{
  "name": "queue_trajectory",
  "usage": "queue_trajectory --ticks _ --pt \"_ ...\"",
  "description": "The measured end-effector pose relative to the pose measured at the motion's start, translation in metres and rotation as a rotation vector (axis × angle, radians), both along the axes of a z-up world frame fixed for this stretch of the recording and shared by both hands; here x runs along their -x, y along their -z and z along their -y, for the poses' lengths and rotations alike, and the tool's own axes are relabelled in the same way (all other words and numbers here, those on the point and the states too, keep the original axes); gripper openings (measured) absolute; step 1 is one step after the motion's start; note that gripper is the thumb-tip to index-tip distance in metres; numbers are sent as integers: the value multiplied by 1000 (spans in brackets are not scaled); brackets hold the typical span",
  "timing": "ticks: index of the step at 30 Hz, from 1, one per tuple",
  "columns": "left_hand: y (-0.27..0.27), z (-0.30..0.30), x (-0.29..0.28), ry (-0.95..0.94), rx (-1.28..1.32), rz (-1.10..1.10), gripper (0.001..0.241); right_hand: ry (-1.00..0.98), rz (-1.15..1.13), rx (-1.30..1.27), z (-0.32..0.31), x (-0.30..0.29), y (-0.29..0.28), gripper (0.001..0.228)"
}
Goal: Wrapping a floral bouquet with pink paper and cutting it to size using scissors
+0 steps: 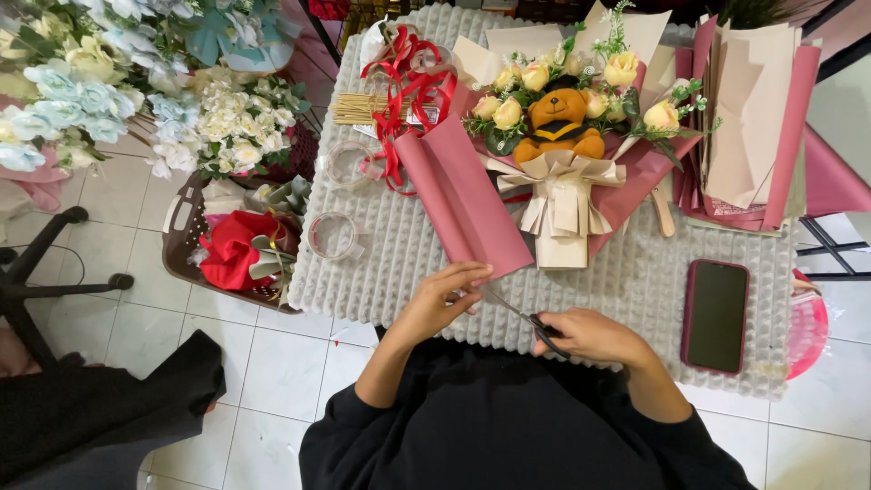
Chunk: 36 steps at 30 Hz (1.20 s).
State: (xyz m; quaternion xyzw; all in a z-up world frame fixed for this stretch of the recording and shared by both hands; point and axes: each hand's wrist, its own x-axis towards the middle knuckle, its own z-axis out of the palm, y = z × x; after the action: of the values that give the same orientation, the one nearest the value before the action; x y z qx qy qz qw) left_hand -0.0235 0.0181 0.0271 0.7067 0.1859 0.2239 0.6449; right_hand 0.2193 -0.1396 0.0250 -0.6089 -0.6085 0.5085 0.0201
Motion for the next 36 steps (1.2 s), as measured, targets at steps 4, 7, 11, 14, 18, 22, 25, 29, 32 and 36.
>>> queue_trajectory --ticks 4,7,11,14,18,22,25,29,32,36 --pt "0 -1 3 10 15 10 39 18 21 0 -5 -5 20 53" --pt "-1 -1 4 4 35 20 38 80 0 14 -10 -3 20 48" --pt "-3 -1 6 22 32 25 45 125 -89 13 -16 -3 10 47" --pt "0 -1 9 44 27 26 56 165 -138 38 -16 -6 7 43" --pt "5 -14 38 -59 157 68 69 -61 -45 29 -11 0 11 49" --pt "50 -62 130 -341 195 127 58 -82 -33 79 -8 -2 32 52" --pt "58 -93 184 -704 209 -107 51 -23 -123 73 -8 -3 44 49" --pt "93 -126 209 -829 209 -202 48 56 -179 32 -11 2 56 43" --pt "111 -150 207 -819 169 -260 51 89 -181 18 -10 7 49 44" --pt "98 -167 194 -754 47 -349 52 142 -205 39 0 7 53 46"
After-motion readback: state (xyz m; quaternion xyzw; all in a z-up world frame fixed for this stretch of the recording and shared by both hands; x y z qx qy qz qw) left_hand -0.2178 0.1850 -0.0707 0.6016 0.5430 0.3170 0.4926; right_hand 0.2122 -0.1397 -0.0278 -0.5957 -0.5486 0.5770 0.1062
